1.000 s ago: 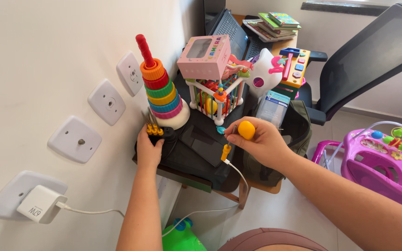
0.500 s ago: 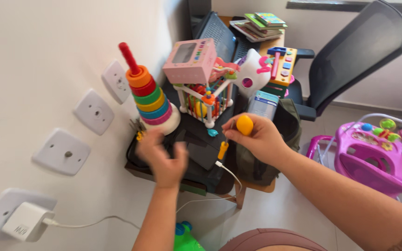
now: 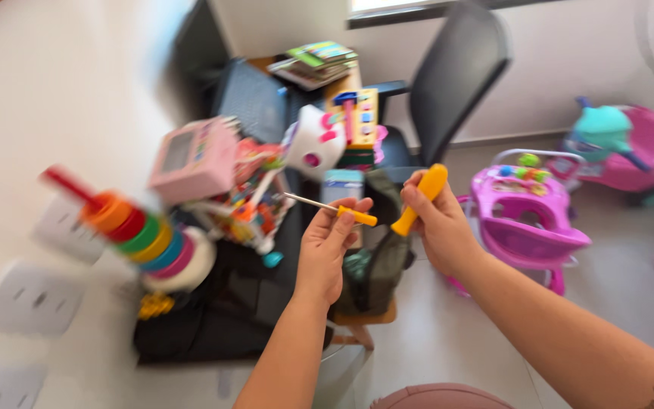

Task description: The person moves several toys and books from a wall shelf to a desk. They then retrieve a screwdriver set from a bag, select a screwdriver, and use it to tighten screws on the wooden shelf brackets.

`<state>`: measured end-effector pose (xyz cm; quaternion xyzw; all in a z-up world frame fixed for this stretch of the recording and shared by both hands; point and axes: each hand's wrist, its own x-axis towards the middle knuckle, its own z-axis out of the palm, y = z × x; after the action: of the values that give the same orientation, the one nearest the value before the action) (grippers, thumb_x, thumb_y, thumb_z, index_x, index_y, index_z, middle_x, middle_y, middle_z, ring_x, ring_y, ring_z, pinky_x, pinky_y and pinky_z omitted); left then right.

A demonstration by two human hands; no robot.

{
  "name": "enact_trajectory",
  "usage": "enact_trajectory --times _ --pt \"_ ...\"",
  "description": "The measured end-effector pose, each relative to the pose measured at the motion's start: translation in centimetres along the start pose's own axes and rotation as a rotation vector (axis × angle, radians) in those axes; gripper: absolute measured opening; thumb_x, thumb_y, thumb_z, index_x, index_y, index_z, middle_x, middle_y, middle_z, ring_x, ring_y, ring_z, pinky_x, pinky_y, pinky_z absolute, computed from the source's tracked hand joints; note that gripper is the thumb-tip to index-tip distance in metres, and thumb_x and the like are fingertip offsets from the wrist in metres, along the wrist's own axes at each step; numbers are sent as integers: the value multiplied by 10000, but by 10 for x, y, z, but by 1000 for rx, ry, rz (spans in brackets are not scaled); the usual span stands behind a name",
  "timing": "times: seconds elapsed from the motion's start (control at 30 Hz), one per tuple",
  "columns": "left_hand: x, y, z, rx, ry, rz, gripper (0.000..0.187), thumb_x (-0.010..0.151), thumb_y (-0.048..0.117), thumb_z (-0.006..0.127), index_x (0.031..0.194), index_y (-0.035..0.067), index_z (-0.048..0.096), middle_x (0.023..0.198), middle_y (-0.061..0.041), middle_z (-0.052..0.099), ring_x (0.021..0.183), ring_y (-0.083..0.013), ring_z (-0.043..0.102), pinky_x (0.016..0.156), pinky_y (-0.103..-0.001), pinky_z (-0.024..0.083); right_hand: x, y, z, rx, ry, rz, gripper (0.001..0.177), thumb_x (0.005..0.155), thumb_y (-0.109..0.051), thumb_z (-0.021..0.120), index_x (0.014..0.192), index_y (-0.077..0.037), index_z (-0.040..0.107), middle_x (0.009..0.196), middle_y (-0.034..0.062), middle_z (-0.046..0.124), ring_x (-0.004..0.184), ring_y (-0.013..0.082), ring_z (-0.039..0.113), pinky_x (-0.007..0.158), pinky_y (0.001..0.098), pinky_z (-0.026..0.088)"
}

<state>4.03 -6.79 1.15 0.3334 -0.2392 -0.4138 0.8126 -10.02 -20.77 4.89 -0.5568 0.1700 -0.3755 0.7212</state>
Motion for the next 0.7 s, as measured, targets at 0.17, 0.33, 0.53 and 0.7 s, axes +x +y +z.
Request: enact_trajectory --times 0.17,0.33,0.53,0.7 --pt "26 -25 50 -68 -49 -115 276 972 146 670 1240 82 688 1215 -39 727 1048 -111 663 879 -259 514 -18 -23 -50 116 178 8 247 941 -151 690 1141 -143 544 1049 68 669 858 185 713 758 328 608" --pt "47 -61 106 -63 -93 -183 294 953 136 685 1238 66 701 1182 -53 736 1062 -132 683 920 -275 524 -30 -45 -107 153 298 4 228 944 -149 704 1100 -102 545 1055 94 703 873 202 743 775 349 623" --pt "64 -124 202 -57 -234 -166 261 950 86 703 1208 56 717 1170 -38 729 1064 -110 659 921 -280 518 -51 -87 -213 320 394 44 157 962 -155 708 1063 -77 617 1039 118 730 917 217 751 825 329 622" --pt "66 -174 283 -38 -367 -118 212 959 86 691 1162 56 741 1123 -21 741 1057 -101 670 939 -259 518 -75 -130 -299 367 409 -18 90 952 -124 706 994 -111 628 1006 103 737 940 235 756 857 334 633"
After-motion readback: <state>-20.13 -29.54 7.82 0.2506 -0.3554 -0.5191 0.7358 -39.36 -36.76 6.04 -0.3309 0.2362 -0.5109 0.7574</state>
